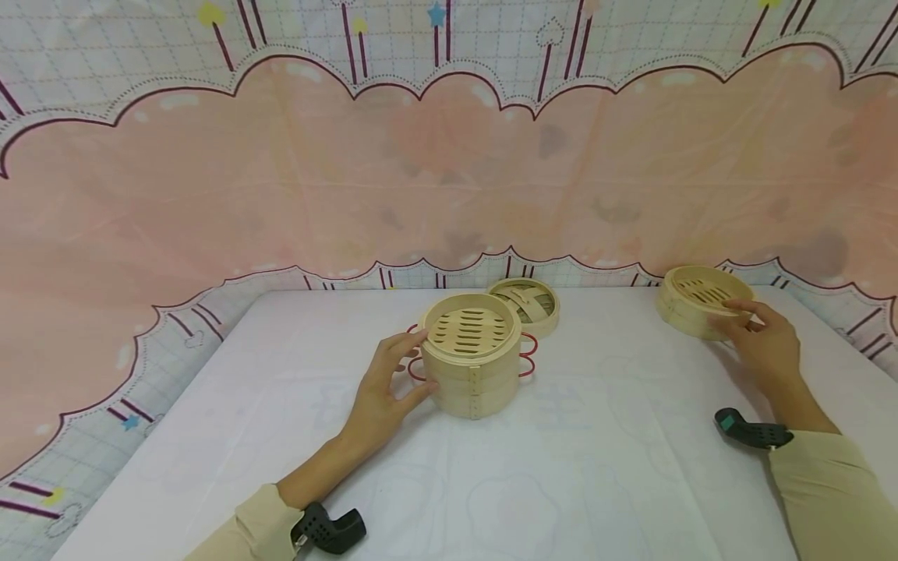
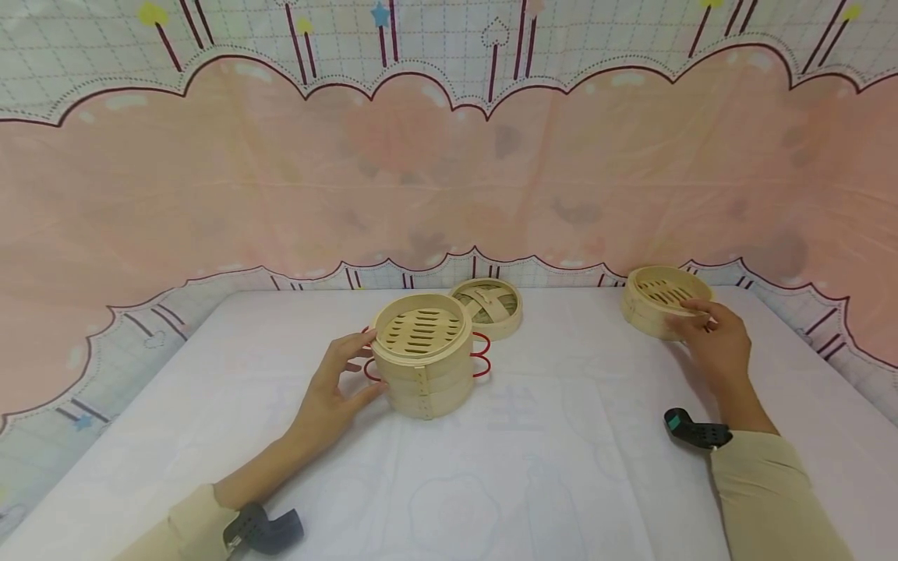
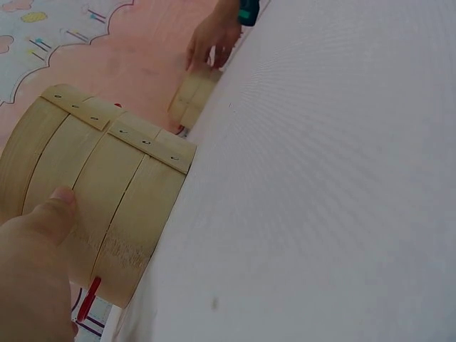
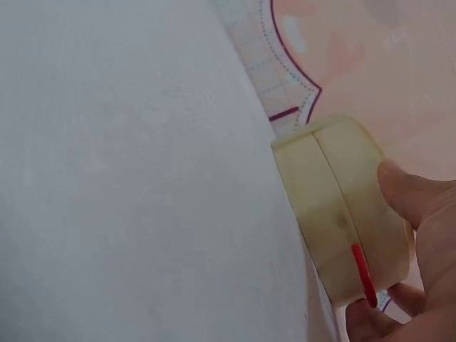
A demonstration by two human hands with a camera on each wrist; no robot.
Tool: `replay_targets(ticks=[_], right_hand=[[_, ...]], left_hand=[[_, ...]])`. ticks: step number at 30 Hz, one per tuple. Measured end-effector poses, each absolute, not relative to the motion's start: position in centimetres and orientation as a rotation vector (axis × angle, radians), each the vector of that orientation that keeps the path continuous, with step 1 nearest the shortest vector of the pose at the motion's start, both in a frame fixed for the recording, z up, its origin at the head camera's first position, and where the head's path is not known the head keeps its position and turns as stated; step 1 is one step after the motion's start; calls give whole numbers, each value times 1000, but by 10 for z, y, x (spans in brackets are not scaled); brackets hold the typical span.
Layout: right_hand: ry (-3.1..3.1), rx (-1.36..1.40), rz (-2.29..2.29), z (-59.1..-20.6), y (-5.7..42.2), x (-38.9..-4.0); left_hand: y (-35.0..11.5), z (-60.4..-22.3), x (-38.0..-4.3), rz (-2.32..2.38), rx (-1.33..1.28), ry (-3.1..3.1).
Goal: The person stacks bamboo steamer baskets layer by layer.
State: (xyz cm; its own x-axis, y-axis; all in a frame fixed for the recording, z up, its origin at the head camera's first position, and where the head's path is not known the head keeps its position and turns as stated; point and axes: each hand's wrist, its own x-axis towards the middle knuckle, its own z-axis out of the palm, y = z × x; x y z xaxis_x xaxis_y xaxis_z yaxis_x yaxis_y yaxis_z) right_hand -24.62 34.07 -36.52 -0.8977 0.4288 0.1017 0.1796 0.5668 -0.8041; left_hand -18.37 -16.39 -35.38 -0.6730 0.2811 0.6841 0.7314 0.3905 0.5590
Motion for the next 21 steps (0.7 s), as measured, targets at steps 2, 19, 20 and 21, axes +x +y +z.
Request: replay_targets(ticks=[2, 19, 20, 21], right_hand=[[-2498, -503, 1231, -366, 339, -246], [-2507, -507, 1217, -366, 332, -238], [-2505, -509, 1219, -366, 331, -237], [-2504, -516, 1224, -366, 330, -236]], left_hand=[[-164, -354, -184, -1226, -867, -2167], [-167, -356, -182, -1223, -882, -2161], [-167, -356, -182, -1225, -883, -2161], [-167, -356, -182, -1228, -884, -2161]])
